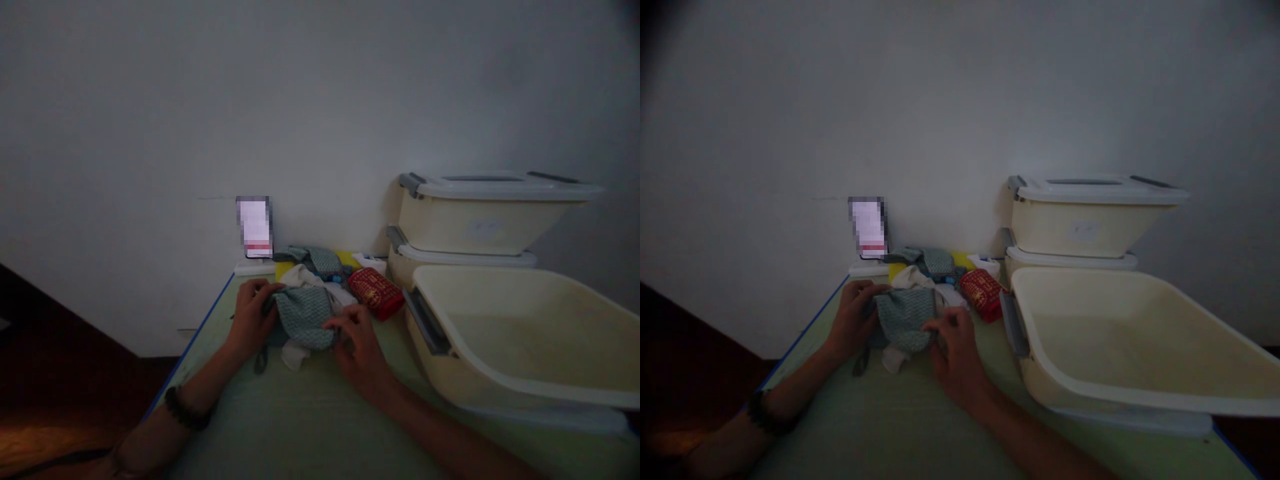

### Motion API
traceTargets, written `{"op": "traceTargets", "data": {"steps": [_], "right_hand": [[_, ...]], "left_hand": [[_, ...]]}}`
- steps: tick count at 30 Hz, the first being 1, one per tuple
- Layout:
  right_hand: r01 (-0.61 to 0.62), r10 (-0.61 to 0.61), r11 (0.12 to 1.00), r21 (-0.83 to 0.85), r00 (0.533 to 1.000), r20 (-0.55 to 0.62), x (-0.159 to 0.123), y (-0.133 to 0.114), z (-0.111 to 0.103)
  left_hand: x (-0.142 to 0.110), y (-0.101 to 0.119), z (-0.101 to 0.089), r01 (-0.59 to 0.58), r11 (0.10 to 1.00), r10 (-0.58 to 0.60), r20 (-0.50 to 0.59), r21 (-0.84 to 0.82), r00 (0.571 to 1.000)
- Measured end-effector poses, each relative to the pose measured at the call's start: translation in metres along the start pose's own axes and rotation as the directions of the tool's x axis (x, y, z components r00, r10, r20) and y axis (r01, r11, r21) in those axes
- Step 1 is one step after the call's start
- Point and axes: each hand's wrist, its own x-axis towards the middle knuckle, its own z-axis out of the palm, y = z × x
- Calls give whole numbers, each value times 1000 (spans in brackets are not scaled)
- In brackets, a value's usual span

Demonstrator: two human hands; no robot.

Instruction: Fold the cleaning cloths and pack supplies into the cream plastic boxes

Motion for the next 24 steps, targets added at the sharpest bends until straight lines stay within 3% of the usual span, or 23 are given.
{"op": "traceTargets", "data": {"steps": [3,6,11,13,18,24], "right_hand": [[-172,173,961,217,985,18,3,-2,0],[-221,227,929,298,974,16,6,-4,-1],[-123,157,921,370,986,-63,7,-7,-11],[-152,195,883,445,979,-52,7,-5,-13],[-395,454,687,610,888,64,6,-2,-3],[-538,531,544,645,815,232,6,-7,2]], "left_hand": [[0,2,-2,-3,999,1,-59,-32,998],[-2,5,-3,-29,997,24,-57,-77,998],[-4,2,-3,-88,985,91,17,-151,996],[-4,1,-2,-94,981,105,62,-168,993],[-6,3,-3,-128,974,158,153,-189,975],[-9,5,-1,-246,949,278,155,-199,948]]}}
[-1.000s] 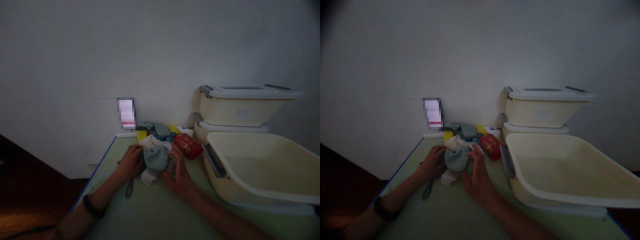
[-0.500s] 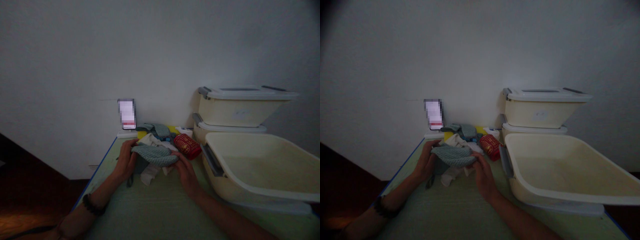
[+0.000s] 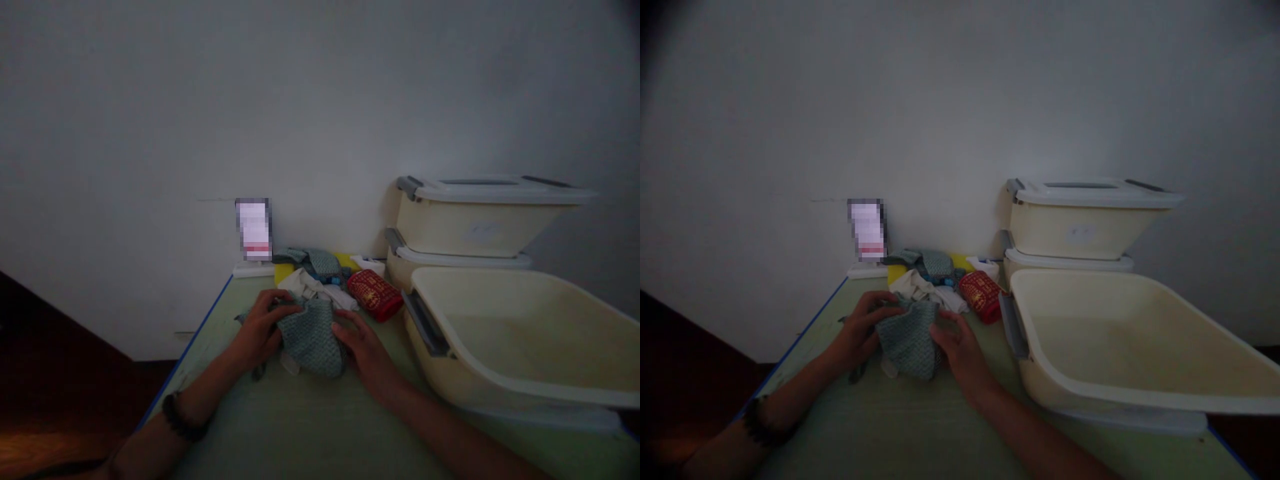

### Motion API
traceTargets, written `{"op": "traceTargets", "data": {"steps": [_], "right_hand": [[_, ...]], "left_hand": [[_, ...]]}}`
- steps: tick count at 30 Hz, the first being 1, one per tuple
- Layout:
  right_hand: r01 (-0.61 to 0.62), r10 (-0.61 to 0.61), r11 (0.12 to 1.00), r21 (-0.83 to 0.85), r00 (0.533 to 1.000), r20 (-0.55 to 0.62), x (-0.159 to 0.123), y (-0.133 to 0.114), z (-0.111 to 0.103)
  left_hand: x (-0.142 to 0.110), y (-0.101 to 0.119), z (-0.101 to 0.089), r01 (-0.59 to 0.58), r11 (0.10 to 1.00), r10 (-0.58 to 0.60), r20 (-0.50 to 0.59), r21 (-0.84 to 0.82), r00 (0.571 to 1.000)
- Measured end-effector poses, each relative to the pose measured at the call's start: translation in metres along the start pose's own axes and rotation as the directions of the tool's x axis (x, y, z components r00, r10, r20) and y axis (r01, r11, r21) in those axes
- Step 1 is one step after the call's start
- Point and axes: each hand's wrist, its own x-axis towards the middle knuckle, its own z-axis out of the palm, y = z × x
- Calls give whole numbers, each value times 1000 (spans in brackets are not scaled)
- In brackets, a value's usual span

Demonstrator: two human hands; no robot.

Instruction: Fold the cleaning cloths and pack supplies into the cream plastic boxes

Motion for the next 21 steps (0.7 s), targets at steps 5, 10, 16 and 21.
{"op": "traceTargets", "data": {"steps": [5,10,16,21], "right_hand": [[-38,38,999,21,999,-31,-1,-4,2],[-13,13,1000,-3,999,52,-1,-5,2],[79,-64,992,-102,988,137,-6,-10,5],[185,-174,929,-321,983,63,0,-14,-3]], "left_hand": [[0,0,1,1,1000,-1,-11,3,1000],[0,2,0,-11,1000,11,-12,-14,1000],[-1,-1,3,-12,1000,12,2,5,1000],[5,-2,-3,129,987,-115,-146,91,983]]}}
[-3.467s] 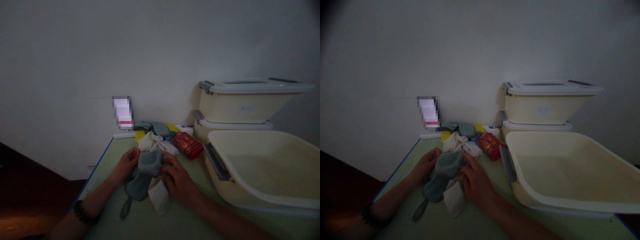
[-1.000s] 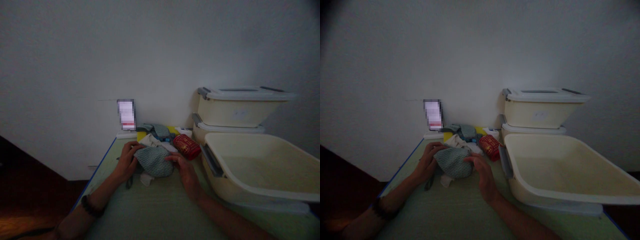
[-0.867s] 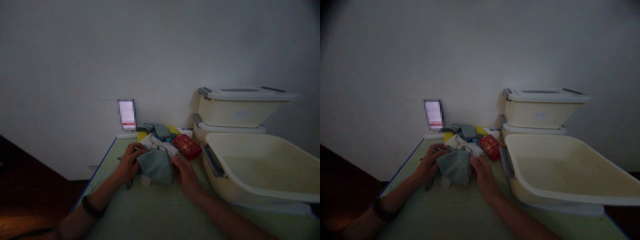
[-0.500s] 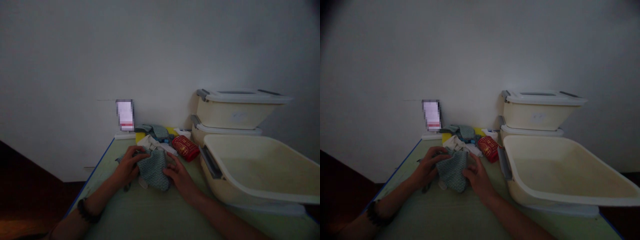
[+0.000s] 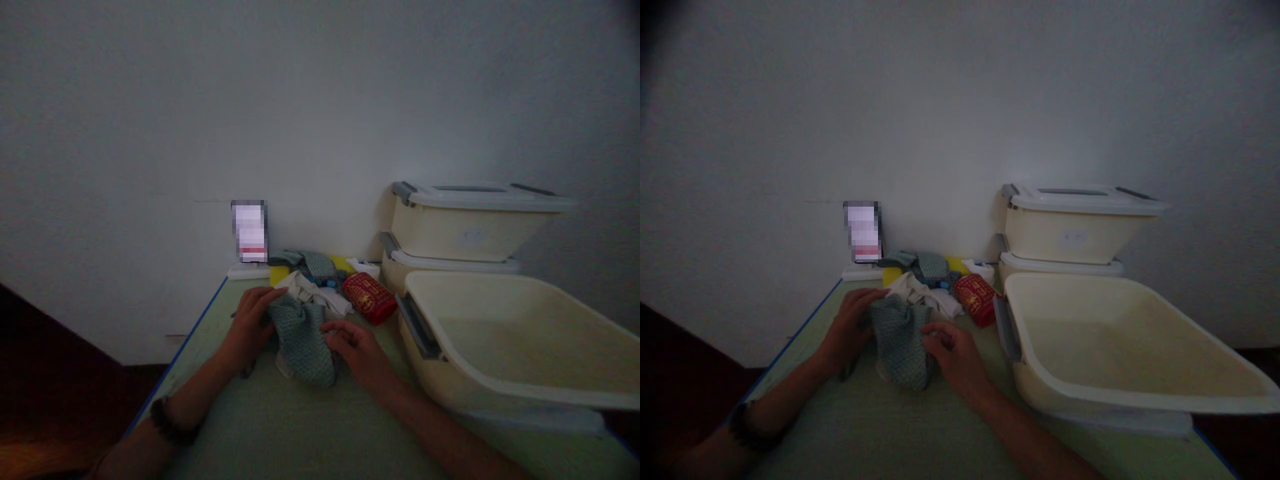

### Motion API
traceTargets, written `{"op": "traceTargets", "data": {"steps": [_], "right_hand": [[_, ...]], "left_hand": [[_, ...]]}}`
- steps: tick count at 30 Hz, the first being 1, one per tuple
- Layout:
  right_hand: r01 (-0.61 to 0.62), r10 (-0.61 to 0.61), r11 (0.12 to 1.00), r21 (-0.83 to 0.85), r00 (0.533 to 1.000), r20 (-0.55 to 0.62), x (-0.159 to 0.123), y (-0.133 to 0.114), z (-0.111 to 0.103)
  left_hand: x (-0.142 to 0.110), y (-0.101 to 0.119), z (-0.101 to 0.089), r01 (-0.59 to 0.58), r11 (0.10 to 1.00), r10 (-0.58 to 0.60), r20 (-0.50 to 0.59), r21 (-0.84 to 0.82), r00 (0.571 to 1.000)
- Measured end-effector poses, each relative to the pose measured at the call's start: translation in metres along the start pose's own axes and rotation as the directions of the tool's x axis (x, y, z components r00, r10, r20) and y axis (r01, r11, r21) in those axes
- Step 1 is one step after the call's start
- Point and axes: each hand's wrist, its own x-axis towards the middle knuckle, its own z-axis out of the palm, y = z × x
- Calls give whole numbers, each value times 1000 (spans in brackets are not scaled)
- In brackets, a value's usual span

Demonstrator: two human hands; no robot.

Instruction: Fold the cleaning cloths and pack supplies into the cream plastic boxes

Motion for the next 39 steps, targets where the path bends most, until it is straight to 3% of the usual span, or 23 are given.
{"op": "traceTargets", "data": {"steps": [4,6,10,12,14,18,24,29,32,36,39], "right_hand": [[56,-56,998,5,995,-77,3,-4,-9],[85,-83,996,12,991,-102,0,-6,-8],[177,-179,984,-27,979,-98,-12,-8,-1],[197,-199,978,-71,980,-30,-16,-7,3],[136,-132,987,-86,990,49,-19,-4,6],[-11,27,993,-121,991,128,-17,5,9],[166,-133,912,-376,985,112,-16,4,8],[163,-100,931,-326,974,203,-21,1,7],[121,-73,949,-291,982,173,-22,5,7],[235,-205,870,-434,972,114,-20,10,7],[333,-286,796,-505,943,171,-20,11,5]], "left_hand": [[7,-6,-8,328,941,-321,-81,88,944],[8,-12,-12,436,893,-436,-28,107,900],[8,-23,-17,529,836,-547,133,145,827],[7,-23,-19,540,824,-565,161,173,809],[6,-20,-19,530,829,-558,186,182,809],[4,-15,-14,447,888,-459,256,107,851],[-2,-19,0,360,929,-370,221,88,902],[-4,-29,-2,453,870,-471,54,193,881],[-4,-34,-8,492,850,-505,23,189,863],[-2,-31,-11,499,865,-502,107,60,858],[4,-20,-13,497,858,-483,122,-131,867]]}}
